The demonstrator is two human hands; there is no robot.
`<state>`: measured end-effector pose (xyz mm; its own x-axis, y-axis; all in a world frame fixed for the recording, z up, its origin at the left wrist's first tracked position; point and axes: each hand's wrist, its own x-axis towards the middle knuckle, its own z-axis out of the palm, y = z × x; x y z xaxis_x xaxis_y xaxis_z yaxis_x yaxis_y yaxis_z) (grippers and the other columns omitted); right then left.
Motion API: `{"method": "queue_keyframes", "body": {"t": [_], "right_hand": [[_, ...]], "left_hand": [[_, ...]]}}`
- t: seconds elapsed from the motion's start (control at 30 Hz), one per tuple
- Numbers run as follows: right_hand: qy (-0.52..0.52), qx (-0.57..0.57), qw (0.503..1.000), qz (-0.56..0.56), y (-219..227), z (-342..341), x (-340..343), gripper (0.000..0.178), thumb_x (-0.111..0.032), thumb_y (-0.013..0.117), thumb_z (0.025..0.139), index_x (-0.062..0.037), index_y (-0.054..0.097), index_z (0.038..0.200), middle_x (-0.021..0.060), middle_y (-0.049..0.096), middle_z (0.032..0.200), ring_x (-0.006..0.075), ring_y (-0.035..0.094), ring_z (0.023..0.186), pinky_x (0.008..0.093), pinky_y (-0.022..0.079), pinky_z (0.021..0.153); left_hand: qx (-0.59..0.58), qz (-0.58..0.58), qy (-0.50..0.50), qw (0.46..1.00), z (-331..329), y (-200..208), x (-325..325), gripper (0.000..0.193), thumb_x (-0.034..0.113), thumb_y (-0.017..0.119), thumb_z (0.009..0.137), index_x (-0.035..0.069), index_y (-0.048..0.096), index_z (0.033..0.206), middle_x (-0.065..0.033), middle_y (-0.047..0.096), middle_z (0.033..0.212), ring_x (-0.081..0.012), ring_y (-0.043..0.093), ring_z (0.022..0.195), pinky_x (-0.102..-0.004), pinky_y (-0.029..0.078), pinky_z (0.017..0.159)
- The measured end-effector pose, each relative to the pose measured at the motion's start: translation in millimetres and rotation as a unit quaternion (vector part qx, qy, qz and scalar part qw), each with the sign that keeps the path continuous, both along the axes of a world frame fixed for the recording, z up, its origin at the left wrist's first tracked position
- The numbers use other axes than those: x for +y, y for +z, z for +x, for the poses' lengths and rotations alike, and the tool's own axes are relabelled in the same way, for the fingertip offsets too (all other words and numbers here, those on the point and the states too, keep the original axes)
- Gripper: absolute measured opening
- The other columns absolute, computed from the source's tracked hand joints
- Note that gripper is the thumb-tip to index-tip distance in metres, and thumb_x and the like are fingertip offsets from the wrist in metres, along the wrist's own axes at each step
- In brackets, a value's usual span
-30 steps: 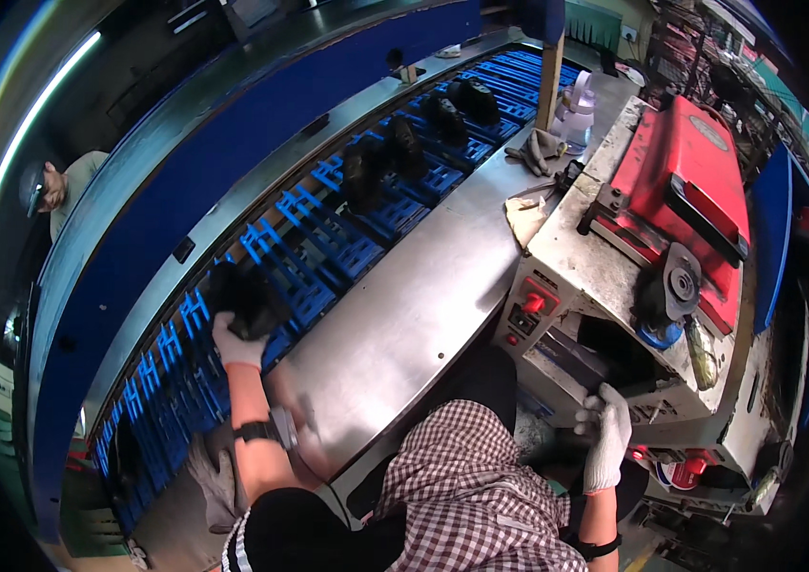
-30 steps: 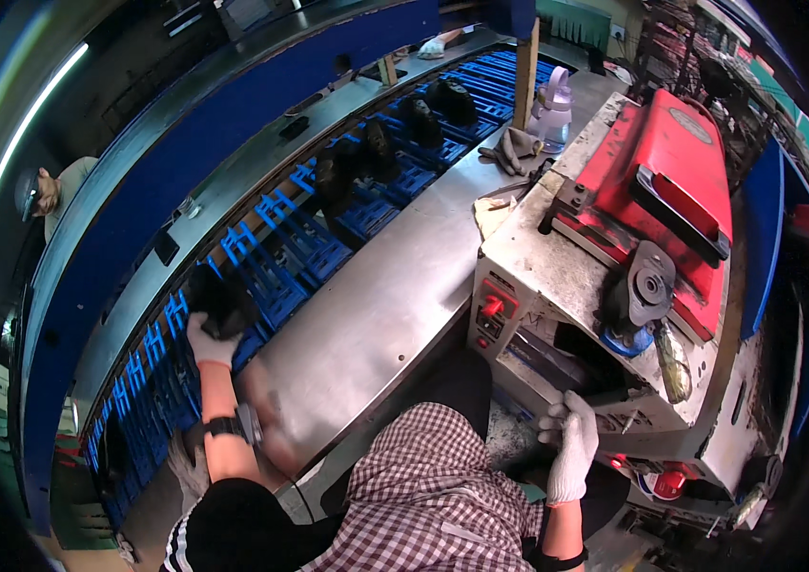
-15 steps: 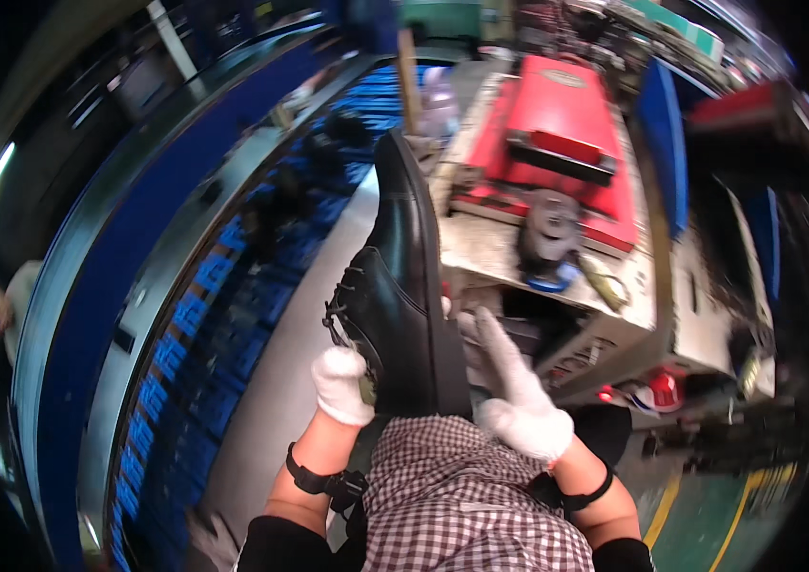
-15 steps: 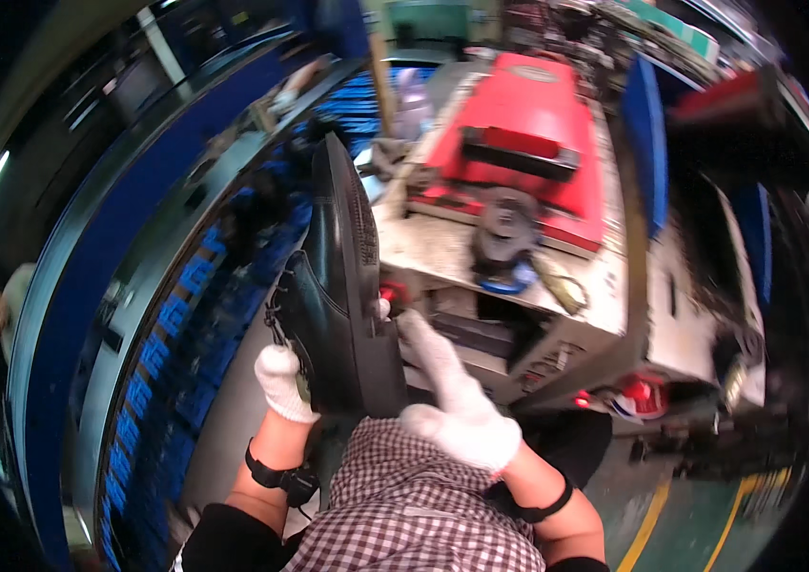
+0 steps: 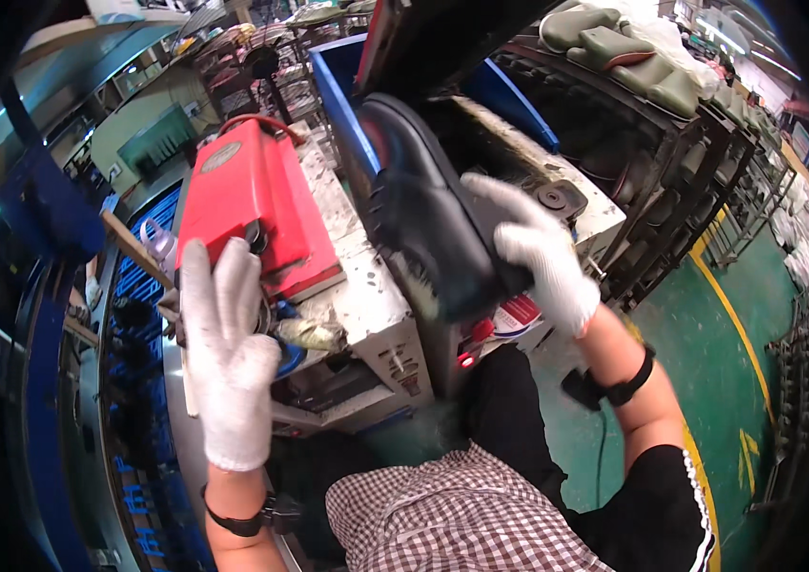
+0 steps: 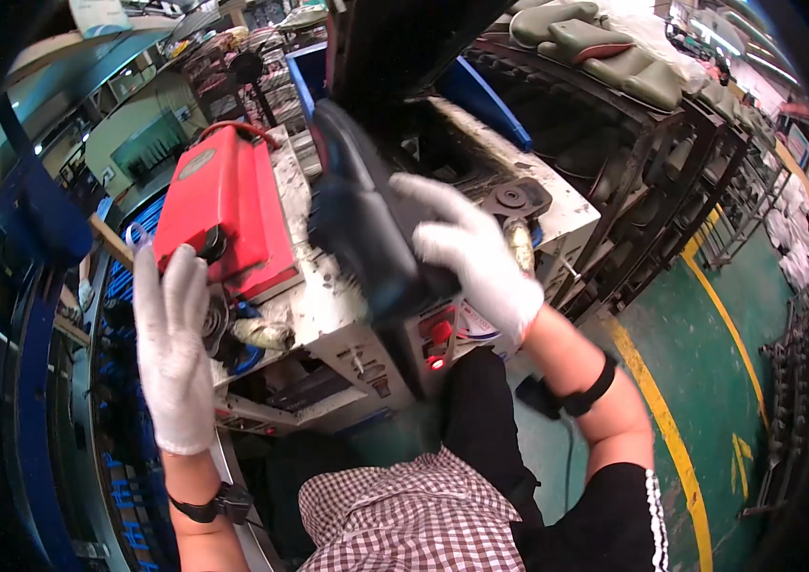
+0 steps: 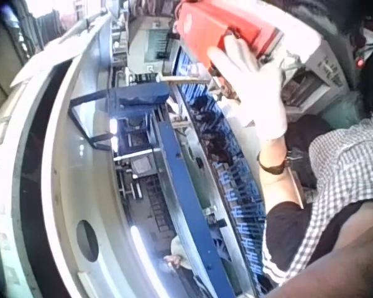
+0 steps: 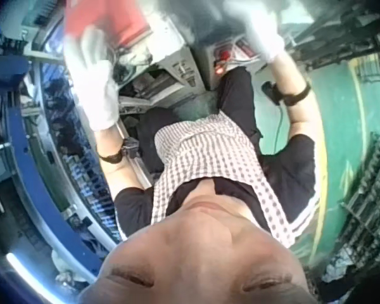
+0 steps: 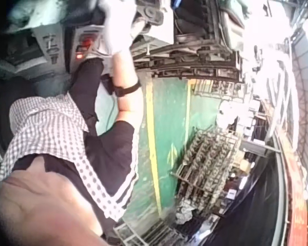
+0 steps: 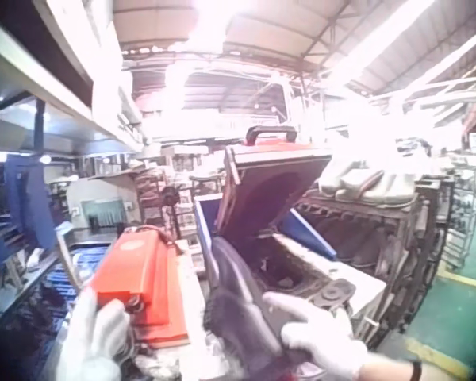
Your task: Placing shoe uppers with lasts into a heat press machine for bonding and then moving them to a conveyor.
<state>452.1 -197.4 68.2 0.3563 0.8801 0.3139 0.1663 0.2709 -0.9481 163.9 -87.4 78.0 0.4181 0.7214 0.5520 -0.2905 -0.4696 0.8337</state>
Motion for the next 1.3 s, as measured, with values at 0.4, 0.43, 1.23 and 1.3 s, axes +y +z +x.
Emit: {"method": "queue_keyframes", "body": {"t": [0.4, 0.43, 1.23, 1.3], "right_hand": [[-0.118, -0.507, 0.817, -0.25, 19, 196, 161, 0.071, -0.045, 0.061, 0.088, -0.0162, 0.054, 0.153, 0.0279, 0.046, 0.152, 0.0418, 0.05, 0.14, 0.0411, 0.041, 0.116], [-0.087, -0.524, 0.803, -0.271, 18, 198, 174, 0.077, -0.048, 0.062, 0.087, -0.0173, 0.049, 0.157, 0.0301, 0.043, 0.154, 0.0446, 0.047, 0.142, 0.0421, 0.039, 0.118], [-0.021, -0.52, 0.81, -0.272, 36, 197, 115, 0.08, -0.049, 0.061, 0.095, -0.0065, 0.041, 0.159, 0.028, 0.047, 0.15, 0.042, 0.05, 0.139, 0.0395, 0.04, 0.117], [-0.009, -0.52, 0.823, -0.229, 45, 181, 92, 0.07, -0.041, 0.064, 0.097, -0.0049, 0.047, 0.155, 0.0259, 0.05, 0.147, 0.0405, 0.052, 0.136, 0.0401, 0.042, 0.115]], "left_hand": [[0.072, 0.1, 0.007, 0.992, 99, 84, 78, 0.092, 0.025, 0.073, 0.092, 0.003, 0.022, 0.165, -0.0286, 0.035, 0.163, -0.0383, 0.037, 0.152, -0.0475, 0.034, 0.122], [0.078, 0.112, 0.008, 0.991, 110, 86, 81, 0.093, 0.026, 0.074, 0.092, 0.003, 0.022, 0.165, -0.0285, 0.036, 0.163, -0.0382, 0.037, 0.152, -0.0471, 0.036, 0.121], [0.453, 0.486, 0.115, 0.739, 324, 279, 139, 0.063, 0.058, 0.053, 0.096, 0.007, 0.073, 0.129, -0.0194, 0.07, 0.133, -0.0326, 0.066, 0.12, -0.0421, 0.048, 0.104], [0.281, 0.495, 0.047, 0.821, 349, 262, 188, 0.05, 0.046, 0.062, 0.096, 0.009, 0.073, 0.128, -0.0159, 0.075, 0.12, -0.0295, 0.069, 0.102, -0.0405, 0.052, 0.092]]}}
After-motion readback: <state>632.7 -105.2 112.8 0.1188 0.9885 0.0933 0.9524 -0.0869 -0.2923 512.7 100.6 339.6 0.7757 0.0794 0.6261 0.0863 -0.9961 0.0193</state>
